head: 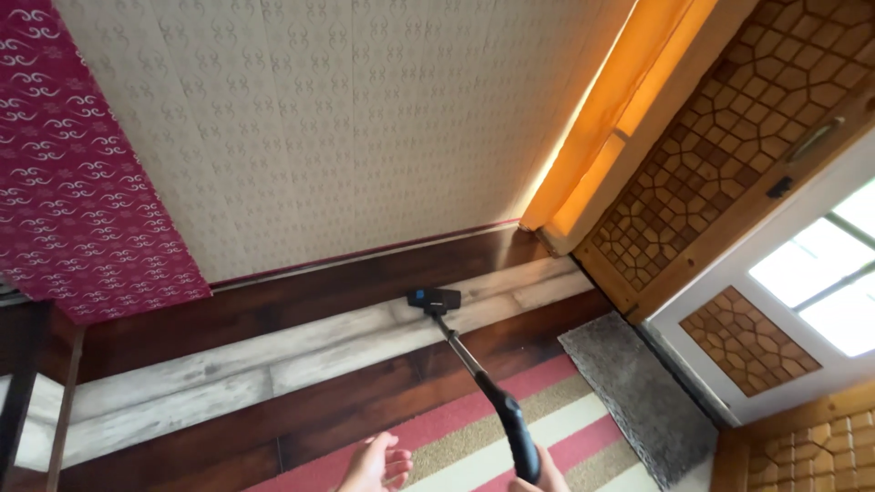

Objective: Vacuuming stairs and hallway floors.

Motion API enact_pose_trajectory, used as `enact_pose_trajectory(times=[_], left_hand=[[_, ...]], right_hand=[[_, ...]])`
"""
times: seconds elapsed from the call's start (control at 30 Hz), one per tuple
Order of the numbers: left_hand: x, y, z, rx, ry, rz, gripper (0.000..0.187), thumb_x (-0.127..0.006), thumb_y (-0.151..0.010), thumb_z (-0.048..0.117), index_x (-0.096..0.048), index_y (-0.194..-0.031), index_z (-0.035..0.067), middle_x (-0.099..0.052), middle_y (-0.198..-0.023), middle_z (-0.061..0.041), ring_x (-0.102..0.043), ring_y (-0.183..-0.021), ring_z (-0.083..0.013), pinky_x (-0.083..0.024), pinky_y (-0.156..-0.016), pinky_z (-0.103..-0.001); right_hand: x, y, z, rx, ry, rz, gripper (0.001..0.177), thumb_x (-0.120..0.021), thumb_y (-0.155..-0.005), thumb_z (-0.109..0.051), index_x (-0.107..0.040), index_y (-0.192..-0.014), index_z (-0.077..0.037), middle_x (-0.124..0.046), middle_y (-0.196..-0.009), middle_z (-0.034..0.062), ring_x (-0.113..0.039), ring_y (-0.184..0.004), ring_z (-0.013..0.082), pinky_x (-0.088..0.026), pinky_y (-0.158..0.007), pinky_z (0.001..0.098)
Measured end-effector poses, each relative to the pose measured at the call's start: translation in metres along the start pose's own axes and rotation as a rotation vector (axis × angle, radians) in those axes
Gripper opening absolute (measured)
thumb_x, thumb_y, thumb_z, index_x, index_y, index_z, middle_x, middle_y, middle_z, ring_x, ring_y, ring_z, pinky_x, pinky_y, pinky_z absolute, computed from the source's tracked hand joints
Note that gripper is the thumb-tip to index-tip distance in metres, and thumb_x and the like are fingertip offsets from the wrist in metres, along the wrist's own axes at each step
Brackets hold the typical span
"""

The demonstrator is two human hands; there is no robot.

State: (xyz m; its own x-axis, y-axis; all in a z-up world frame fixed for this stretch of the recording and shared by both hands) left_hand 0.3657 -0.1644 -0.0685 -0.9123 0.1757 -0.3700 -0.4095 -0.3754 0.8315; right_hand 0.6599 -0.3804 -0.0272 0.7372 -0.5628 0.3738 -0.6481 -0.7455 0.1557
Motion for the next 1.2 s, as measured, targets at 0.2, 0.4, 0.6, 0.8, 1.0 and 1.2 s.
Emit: enact_pose_trajectory(times=[0.2,0.4,0.6,0.8,1.0,1.2], left_hand=[[-0.045,0.04,-0.047,0.03,-0.134,-0.106,0.025,-0.06,-0.09,0.023,-0.056,-0.112,0.01,-0.067,-0.091,-0.011,-0.068,-0.081,-0.0232,-0.057,-0.07,-0.04],[-0.074,0.056,-0.044,0.025,-0.202,-0.139,0.023,-0.059,-0.09,0.022,-0.055,-0.111,0.012,-0.067,-0.096,-0.011,-0.069,-0.084,-0.0235,-0.058,-0.073,-0.04],[-0.063,0.02,-0.035,0.035,-0.169,-0.08,0.026,-0.059,-0.089,0.021,-0.055,-0.113,0.012,-0.068,-0.094,-0.011,-0.069,-0.083,-0.0247,-0.057,-0.071,-0.041],[-0.038,-0.085,-0.027,-0.019,-0.11,-0.064,0.03,-0.06,-0.089,0.02,-0.054,-0.115,0.007,-0.07,-0.089,-0.018,-0.071,-0.069,-0.0297,-0.058,-0.059,-0.045],[-0.036,-0.12,0.004,-0.054,-0.021,0.045,0.035,-0.061,-0.088,0.018,-0.056,-0.119,0.003,-0.071,-0.086,-0.022,-0.07,-0.064,-0.0313,-0.057,-0.055,-0.045],[-0.028,-0.139,0.022,-0.073,0.041,0.097,0.037,-0.062,-0.087,0.018,-0.056,-0.121,0.003,-0.071,-0.086,-0.022,-0.069,-0.064,-0.0321,-0.057,-0.056,-0.046]], right_hand=[[0.028,0.016,0.051,0.182,0.134,0.084,0.08,-0.082,-0.064,0.001,-0.05,-0.136,-0.007,-0.07,-0.086,0.0036,-0.073,-0.08,0.0159,-0.054,-0.074,0.0309],[0.042,0.008,0.06,0.185,0.132,0.068,0.074,-0.077,-0.069,0.001,-0.052,-0.139,-0.007,-0.071,-0.09,0.003,-0.073,-0.083,0.0155,-0.054,-0.075,0.0309],[0.046,0.009,0.062,0.186,0.104,0.028,0.069,-0.072,-0.075,0.0,-0.054,-0.141,-0.008,-0.073,-0.093,0.0024,-0.073,-0.085,0.015,-0.054,-0.077,0.0309],[0.022,-0.036,-0.106,-0.117,-0.003,-0.328,0.08,-0.072,-0.076,0.002,-0.038,-0.147,-0.01,-0.055,-0.079,0.0066,-0.062,-0.067,0.0192,-0.05,-0.062,0.0347],[0.01,-0.119,-0.174,-0.152,0.106,-0.335,0.08,-0.068,-0.076,0.0,-0.034,-0.147,-0.01,-0.062,-0.073,0.0072,-0.067,-0.058,0.0177,-0.055,-0.056,0.0343],[0.006,-0.193,-0.181,-0.13,0.121,-0.331,0.077,-0.069,-0.076,0.0,-0.037,-0.145,-0.009,-0.062,-0.072,0.0088,-0.065,-0.058,0.0181,-0.055,-0.056,0.0352]])
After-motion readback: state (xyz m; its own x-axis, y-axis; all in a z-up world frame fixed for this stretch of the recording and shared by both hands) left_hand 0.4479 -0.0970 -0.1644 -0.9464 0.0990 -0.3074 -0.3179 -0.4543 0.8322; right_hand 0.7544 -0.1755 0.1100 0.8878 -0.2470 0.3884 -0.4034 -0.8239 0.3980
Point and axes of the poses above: each hand's wrist, its own y-axis away from the middle knuckle, its own x-axis out of the back of the hand, z = x × y, the point moved 8 cm from there along -y, towards the middle knuckle
